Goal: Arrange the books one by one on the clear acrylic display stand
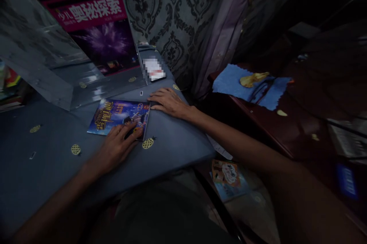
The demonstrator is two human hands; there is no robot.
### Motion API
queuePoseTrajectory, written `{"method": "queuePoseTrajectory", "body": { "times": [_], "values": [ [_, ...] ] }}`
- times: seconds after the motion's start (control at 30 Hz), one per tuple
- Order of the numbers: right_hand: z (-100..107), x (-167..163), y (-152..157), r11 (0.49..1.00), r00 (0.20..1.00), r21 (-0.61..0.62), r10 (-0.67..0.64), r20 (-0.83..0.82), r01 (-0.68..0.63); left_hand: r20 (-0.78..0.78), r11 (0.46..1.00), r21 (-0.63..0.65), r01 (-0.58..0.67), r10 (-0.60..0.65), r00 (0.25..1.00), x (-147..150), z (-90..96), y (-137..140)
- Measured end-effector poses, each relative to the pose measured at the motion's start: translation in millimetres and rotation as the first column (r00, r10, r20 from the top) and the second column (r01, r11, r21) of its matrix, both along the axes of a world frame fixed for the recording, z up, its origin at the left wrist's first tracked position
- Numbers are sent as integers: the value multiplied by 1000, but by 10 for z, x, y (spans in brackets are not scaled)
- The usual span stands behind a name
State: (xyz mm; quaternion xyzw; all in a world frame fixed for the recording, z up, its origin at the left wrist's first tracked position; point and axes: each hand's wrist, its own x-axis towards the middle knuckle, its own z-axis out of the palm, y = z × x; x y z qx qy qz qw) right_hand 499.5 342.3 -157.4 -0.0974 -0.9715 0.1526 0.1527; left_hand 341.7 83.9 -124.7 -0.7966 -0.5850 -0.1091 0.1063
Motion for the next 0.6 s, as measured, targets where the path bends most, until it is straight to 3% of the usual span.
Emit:
{"method": "queuePoseTrajectory", "body": {
  "times": [0.37, 0.6],
  "values": [
    [-40, 174, -453, 1000, 1000, 6, 28, 6, -28, 48, 1000, 8, 4, -4, 999, -42, -23, 54],
    [22, 428, -1015, 983, 981, 12, 184, 63, -185, 154, 1000, 11, -29, 27, 988, -56, -63, 43]
  ]
}}
